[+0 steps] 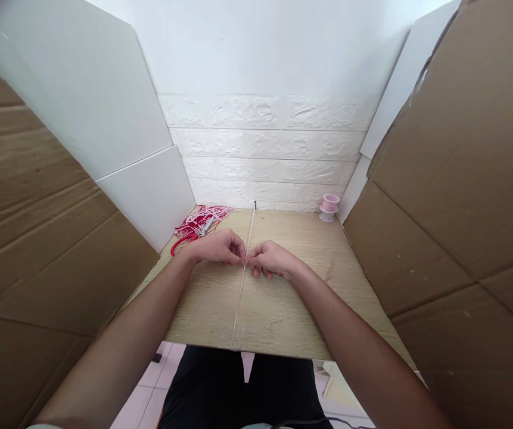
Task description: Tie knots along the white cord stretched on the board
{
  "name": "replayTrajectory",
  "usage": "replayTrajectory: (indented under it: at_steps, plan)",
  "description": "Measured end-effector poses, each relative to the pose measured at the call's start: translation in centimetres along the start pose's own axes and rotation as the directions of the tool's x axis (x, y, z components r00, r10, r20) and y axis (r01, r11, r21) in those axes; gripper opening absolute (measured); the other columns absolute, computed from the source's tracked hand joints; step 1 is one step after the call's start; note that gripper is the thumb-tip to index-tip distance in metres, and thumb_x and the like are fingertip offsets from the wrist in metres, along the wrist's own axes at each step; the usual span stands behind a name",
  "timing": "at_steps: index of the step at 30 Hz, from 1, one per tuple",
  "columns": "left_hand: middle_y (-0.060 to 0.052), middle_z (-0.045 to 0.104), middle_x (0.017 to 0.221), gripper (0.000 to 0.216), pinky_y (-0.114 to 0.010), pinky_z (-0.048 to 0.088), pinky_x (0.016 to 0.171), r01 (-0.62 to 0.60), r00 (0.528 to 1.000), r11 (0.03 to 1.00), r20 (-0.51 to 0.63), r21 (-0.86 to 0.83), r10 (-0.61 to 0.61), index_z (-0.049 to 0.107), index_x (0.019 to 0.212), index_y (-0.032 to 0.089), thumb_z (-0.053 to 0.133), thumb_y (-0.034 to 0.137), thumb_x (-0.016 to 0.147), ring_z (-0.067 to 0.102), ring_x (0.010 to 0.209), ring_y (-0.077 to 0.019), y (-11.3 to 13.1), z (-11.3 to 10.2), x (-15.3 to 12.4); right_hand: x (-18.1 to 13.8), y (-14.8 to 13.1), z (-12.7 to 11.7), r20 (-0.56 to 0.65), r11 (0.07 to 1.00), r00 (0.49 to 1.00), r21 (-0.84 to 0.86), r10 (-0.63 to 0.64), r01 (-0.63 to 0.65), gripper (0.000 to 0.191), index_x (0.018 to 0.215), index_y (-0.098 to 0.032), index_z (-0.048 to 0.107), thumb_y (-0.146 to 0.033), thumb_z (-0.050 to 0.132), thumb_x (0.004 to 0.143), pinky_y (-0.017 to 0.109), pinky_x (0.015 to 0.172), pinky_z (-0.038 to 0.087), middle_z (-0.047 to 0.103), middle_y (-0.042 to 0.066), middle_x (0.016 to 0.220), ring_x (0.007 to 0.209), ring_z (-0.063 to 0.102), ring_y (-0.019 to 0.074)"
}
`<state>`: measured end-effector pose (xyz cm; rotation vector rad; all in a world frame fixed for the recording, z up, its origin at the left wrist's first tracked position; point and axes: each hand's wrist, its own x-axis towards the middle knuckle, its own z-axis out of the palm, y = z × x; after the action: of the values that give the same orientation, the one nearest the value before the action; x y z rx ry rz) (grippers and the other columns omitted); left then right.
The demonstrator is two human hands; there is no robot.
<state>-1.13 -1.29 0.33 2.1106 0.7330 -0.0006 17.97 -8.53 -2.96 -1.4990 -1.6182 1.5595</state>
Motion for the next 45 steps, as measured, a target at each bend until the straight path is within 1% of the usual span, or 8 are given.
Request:
replayTrajectory:
  at_steps: [4,9,12,15,20,29,35,45]
  plan:
    - [-0.003,0.066,0.076,0.027,-0.018,0.046,0.054,0.023,1.0,0.999,0.006,-0.026,-0.023,0.069,0.087,0.015,0.067,0.035,0.069,0.057,0.061,-0.0088,0.2,0.0,-0.3,-0.2,-0.1,0.1,-0.017,0.999,1.0,-0.033,-0.011,0.01,0.018,0.086,-0.012,0.061,-0.029,0.061,0.08,0.019,0.03,0.017,0.06,0.0,0.061,0.035,0.04,0.0051]
    - [-0.002,0.063,0.064,0.036,-0.018,0.035,0.038,0.218,0.976,0.973,-0.006,-0.078,-0.219,0.065,0.099,0.016,0.059,0.042,0.075,0.052,0.046,-0.0101,0.8,-0.2,-0.8,0.0,0.3,0.1,-0.02,0.997,0.999,-0.057,-0.044,0.043,0.02,0.088,-0.013,0.062,-0.031,0.064,0.079,0.018,0.03,0.019,0.061,0.001,0.065,0.039,0.048,0.0068]
    - [-0.002,0.061,0.06,0.038,-0.018,0.031,0.035,0.276,0.96,0.956,0.064,-0.098,-0.271,0.065,0.099,0.016,0.06,0.044,0.074,0.049,0.043,-0.0093,0.6,-0.3,-0.9,0.2,0.4,0.2,-0.034,0.997,0.997,-0.026,-0.071,0.07,0.019,0.085,-0.011,0.061,-0.028,0.065,0.079,0.018,0.032,0.025,0.06,0.0,0.062,0.038,0.047,0.0062]
    - [-0.001,0.062,0.062,0.039,-0.017,0.032,0.036,0.266,0.958,0.958,0.14,-0.104,-0.25,0.063,0.1,0.017,0.067,0.042,0.069,0.049,0.044,-0.0087,0.2,-0.3,-0.8,0.0,0.1,0.4,-0.053,0.997,0.995,-0.018,-0.081,0.081,0.018,0.084,-0.01,0.061,-0.027,0.064,0.08,0.017,0.033,0.027,0.059,0.0,0.061,0.038,0.046,0.0061]
    - [0.0,0.062,0.063,0.048,-0.018,0.034,0.037,0.272,0.951,0.961,0.161,-0.04,-0.263,0.058,0.099,0.018,0.076,0.044,0.063,0.049,0.043,-0.0089,0.4,0.0,-0.6,-0.5,-0.4,0.5,-0.075,0.998,0.996,-0.035,-0.057,0.055,0.021,0.084,-0.012,0.062,-0.033,0.064,0.082,0.018,0.03,0.019,0.06,0.001,0.065,0.038,0.047,0.006]
    - [-0.002,0.062,0.063,0.038,-0.019,0.038,0.038,0.245,0.96,0.969,0.145,-0.02,-0.24,0.061,0.092,0.016,0.071,0.043,0.069,0.053,0.044,-0.0108,1.1,0.3,-0.5,-0.7,-0.9,0.6,-0.109,0.999,0.993,0.002,-0.049,0.05,0.017,0.081,-0.01,0.065,-0.026,0.066,0.081,0.017,0.031,0.024,0.059,0.001,0.062,0.039,0.046,0.0054]
    - [-0.003,0.063,0.065,0.024,-0.02,0.043,0.042,0.197,0.974,0.98,0.116,-0.017,-0.194,0.063,0.088,0.014,0.057,0.032,0.074,0.057,0.049,-0.0122,1.1,0.3,-0.6,-0.6,-0.7,0.5,-0.109,0.999,0.993,-0.017,-0.045,0.044,0.021,0.085,-0.011,0.066,-0.031,0.067,0.08,0.017,0.031,0.021,0.06,0.002,0.064,0.04,0.046,0.0058]
    - [-0.003,0.062,0.064,0.021,-0.02,0.045,0.043,0.178,0.98,0.983,0.106,-0.056,-0.171,0.06,0.085,0.014,0.057,0.031,0.074,0.058,0.051,-0.0123,0.7,0.3,-0.4,-0.2,-0.2,0.5,-0.124,0.997,0.992,-0.072,-0.028,0.019,0.023,0.085,-0.014,0.064,-0.036,0.065,0.08,0.018,0.03,0.019,0.063,0.002,0.068,0.041,0.049,0.0071]
